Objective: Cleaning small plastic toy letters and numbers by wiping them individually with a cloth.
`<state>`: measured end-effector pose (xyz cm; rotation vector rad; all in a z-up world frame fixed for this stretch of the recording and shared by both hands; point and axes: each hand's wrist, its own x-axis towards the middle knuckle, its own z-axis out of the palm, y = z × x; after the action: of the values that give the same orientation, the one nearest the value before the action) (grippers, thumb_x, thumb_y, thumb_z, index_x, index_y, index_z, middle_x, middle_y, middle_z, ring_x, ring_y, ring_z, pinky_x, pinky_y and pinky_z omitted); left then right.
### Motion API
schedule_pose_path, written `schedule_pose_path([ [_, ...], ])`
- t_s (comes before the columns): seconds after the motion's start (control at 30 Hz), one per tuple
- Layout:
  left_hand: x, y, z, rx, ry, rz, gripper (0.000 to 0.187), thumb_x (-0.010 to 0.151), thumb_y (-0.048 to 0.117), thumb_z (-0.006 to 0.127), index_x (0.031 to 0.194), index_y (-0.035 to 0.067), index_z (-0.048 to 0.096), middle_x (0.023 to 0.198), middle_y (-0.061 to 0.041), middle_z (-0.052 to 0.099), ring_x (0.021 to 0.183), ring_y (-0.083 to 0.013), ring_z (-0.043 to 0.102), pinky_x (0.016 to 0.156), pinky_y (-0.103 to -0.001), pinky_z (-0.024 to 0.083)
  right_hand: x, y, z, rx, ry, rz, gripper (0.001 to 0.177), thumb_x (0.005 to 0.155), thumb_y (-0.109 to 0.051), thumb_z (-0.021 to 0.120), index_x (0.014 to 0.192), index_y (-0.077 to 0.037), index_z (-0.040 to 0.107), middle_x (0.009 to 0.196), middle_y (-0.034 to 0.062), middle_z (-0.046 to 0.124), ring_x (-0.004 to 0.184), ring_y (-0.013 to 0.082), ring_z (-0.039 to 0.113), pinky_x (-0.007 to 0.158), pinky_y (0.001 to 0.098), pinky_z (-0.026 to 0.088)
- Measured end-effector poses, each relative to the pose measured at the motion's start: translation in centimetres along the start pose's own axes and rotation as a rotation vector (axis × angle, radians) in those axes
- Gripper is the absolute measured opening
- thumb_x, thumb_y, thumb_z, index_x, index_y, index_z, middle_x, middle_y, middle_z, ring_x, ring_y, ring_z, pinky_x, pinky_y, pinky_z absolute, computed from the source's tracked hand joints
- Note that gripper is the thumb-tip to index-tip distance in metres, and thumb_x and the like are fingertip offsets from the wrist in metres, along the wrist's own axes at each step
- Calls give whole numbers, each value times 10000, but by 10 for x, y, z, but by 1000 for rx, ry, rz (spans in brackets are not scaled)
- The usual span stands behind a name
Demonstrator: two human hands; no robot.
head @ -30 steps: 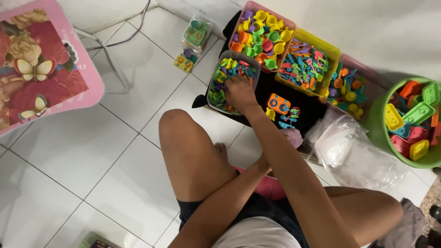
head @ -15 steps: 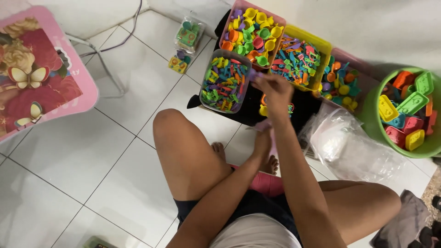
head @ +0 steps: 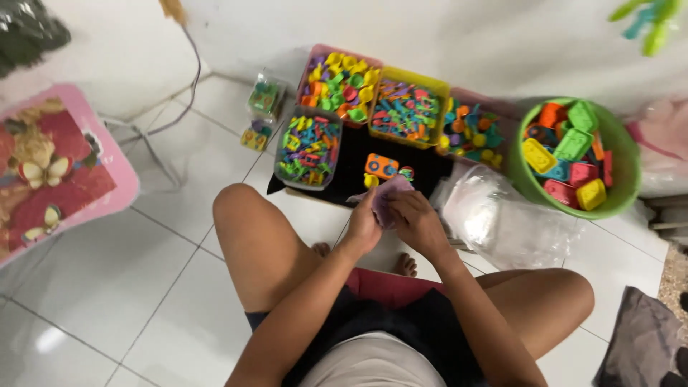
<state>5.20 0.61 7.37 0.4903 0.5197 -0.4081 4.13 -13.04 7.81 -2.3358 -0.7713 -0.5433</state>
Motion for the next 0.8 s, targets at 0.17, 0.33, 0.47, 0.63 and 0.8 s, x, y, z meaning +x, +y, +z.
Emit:
schedule_pose_path([
  [0.17, -10, -3, 6, -39, -240, -13, 372, 964, 489, 661, 965, 124, 731, 940, -21, 698, 859, -149, 657, 703, -230, 547, 11, -11, -20, 76, 44, -53, 115, 872, -1, 724, 976, -31, 764, 958, 135, 761, 897, 347, 729, 790, 421, 594],
  [0.33, -12, 8, 28, 38, -313, -1, 390, 988, 507, 609, 1031, 150, 760, 1014, -27, 745, 940, -144, 679, 822, -244, 558, 21, 0, -38, 3, 68, -90, 70, 896, -16, 701, 942, -31, 752, 958, 124, 747, 908, 334, 718, 811, 378, 596],
  [0.47, -9, 27, 60, 87, -292, -17, 388, 937, 506, 690, 1028, 134, 751, 1070, -42, 727, 1028, -187, 646, 974, -322, 515, 46, 16, -56, -42, 94, -136, 95, 889, -4, 669, 948, -26, 740, 968, 146, 729, 927, 366, 696, 811, 418, 591],
  [0.63, 17, 42, 78, 121, -333, -38, 441, 918, 534, 698, 1086, 130, 746, 1146, -77, 718, 1133, -223, 639, 1061, -376, 493, 78, 29, -78, -106, 107, -269, 164, 930, 34, 583, 904, -45, 724, 941, 111, 711, 852, 346, 675, 789, 377, 579],
  [0.8, 38, 58, 99, 108, -501, 4, 411, 959, 510, 650, 985, 114, 755, 982, -75, 749, 942, -195, 695, 954, -346, 540, 105, 56, -85, -173, 110, -307, 160, 891, 48, 592, 930, -54, 709, 959, 97, 696, 835, 321, 666, 784, 377, 568],
])
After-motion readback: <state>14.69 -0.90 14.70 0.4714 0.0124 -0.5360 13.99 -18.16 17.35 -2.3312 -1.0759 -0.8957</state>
